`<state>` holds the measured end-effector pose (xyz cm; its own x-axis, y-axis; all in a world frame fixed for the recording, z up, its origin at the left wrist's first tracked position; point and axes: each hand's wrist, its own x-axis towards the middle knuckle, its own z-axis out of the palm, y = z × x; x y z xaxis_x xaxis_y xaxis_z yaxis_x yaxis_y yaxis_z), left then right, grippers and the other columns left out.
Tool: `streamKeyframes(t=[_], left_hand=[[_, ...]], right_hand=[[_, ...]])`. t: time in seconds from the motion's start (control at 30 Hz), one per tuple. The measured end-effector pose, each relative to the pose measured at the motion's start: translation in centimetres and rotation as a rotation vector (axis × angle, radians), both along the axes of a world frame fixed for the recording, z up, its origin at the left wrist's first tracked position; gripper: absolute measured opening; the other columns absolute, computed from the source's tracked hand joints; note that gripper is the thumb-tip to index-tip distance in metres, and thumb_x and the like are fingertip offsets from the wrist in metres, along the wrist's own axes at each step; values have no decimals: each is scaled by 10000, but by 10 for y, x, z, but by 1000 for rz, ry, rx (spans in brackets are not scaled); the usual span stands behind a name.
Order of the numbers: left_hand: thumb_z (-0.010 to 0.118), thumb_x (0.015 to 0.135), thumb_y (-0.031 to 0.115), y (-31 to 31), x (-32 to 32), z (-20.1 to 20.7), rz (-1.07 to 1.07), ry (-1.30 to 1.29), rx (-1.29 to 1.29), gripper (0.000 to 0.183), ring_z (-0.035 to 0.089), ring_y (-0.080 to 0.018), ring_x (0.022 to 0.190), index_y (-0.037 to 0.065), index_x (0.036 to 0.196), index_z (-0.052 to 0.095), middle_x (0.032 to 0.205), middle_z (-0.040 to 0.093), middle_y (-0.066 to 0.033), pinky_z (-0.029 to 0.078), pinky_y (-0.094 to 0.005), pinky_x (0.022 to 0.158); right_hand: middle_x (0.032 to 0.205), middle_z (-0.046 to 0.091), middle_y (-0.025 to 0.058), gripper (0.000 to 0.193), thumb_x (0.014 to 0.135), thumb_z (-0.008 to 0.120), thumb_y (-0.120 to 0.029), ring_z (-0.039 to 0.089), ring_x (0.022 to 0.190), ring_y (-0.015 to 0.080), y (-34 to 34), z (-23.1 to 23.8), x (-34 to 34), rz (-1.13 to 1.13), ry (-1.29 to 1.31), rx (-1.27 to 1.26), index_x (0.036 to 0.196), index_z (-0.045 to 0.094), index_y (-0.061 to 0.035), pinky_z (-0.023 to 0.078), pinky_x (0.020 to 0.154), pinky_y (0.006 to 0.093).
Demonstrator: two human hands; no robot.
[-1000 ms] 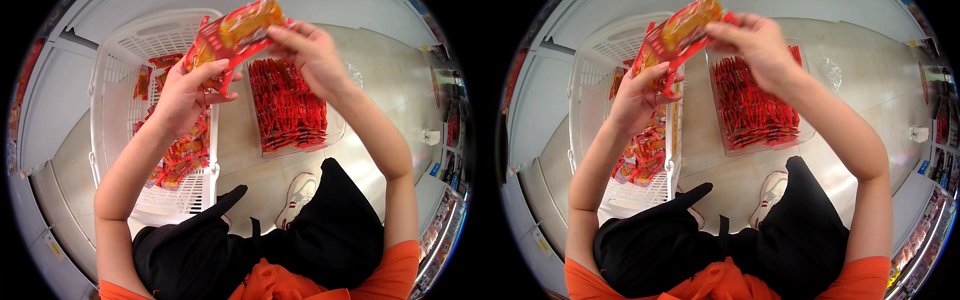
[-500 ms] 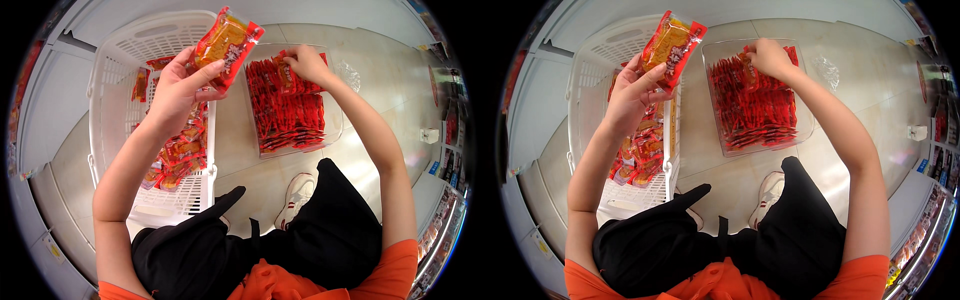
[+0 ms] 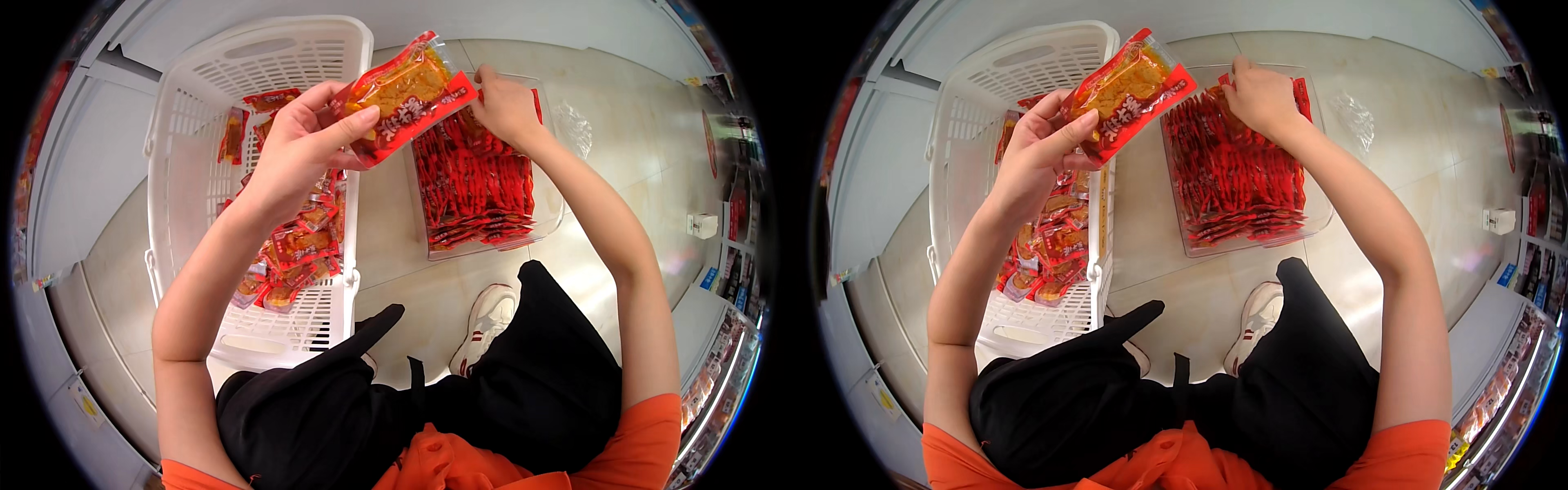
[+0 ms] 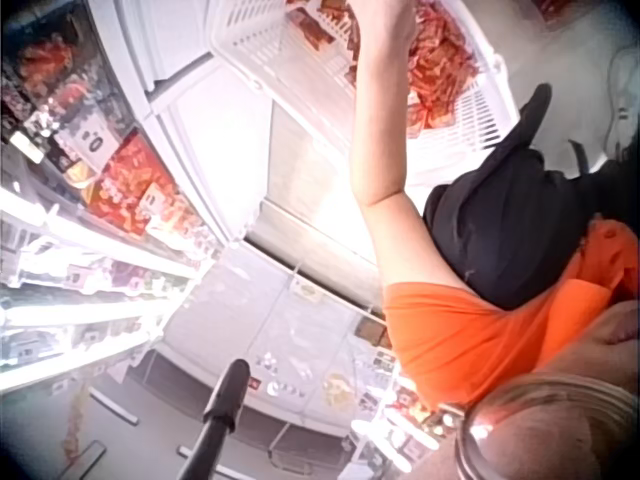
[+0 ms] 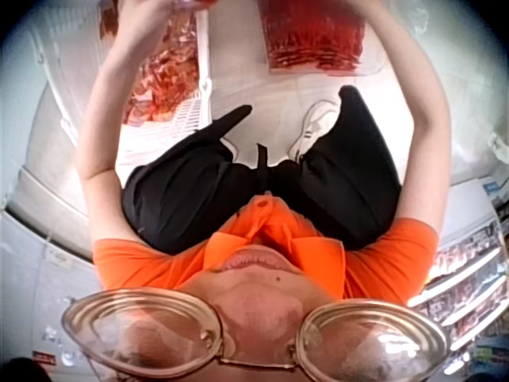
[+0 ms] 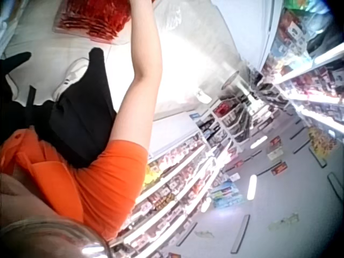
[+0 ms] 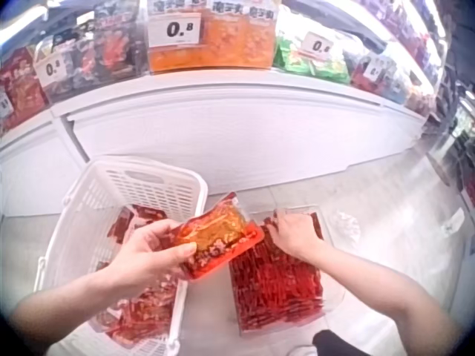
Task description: The person picks up red snack packets from a white basket and places them into a clear plastic bin by hand.
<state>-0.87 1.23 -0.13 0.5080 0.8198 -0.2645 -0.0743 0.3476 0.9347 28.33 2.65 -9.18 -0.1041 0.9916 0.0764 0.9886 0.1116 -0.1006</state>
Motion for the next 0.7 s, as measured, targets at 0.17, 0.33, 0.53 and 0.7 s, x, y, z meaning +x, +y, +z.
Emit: streamKeyframes(t=[0.17, 0.33, 0.53, 0.7], left_hand=[[615, 902, 226, 0, 0, 3, 9, -19, -46, 204, 634, -93, 801, 67, 1026, 581, 898, 650, -17, 553, -283, 697], [613, 903, 218, 2, 2, 3, 27, -13, -55, 195, 628, -90, 806, 68, 1023, 579, 907, 650, -17, 550, -286, 710], [582, 917, 187, 2, -1, -2, 90, -41, -87, 232, 632, -99, 873, 58, 1108, 562, 986, 642, -32, 565, -262, 704], [591, 912, 203, -1, 5, 1, 74, -28, -116, 262, 643, -129, 853, 48, 1123, 578, 974, 648, -38, 551, -287, 718]], right_hand=[[873, 626, 144, 262, 841, 567, -228, 615, 775, 335, 0, 5, 6, 88, 52, 133, 978, 520, -11, 489, 647, 429], [824, 619, 146, 241, 876, 534, -229, 605, 815, 312, 0, 10, 4, 111, 189, 146, 940, 569, 1, 480, 685, 399], [733, 591, 25, 352, 943, 502, -337, 551, 723, 86, -19, 66, -41, 113, 1286, -343, 940, 639, -12, 430, 631, 238], [725, 614, 11, 249, 904, 611, -266, 523, 611, 32, -29, 79, -75, 74, 1419, -259, 915, 651, -20, 405, 543, 188]])
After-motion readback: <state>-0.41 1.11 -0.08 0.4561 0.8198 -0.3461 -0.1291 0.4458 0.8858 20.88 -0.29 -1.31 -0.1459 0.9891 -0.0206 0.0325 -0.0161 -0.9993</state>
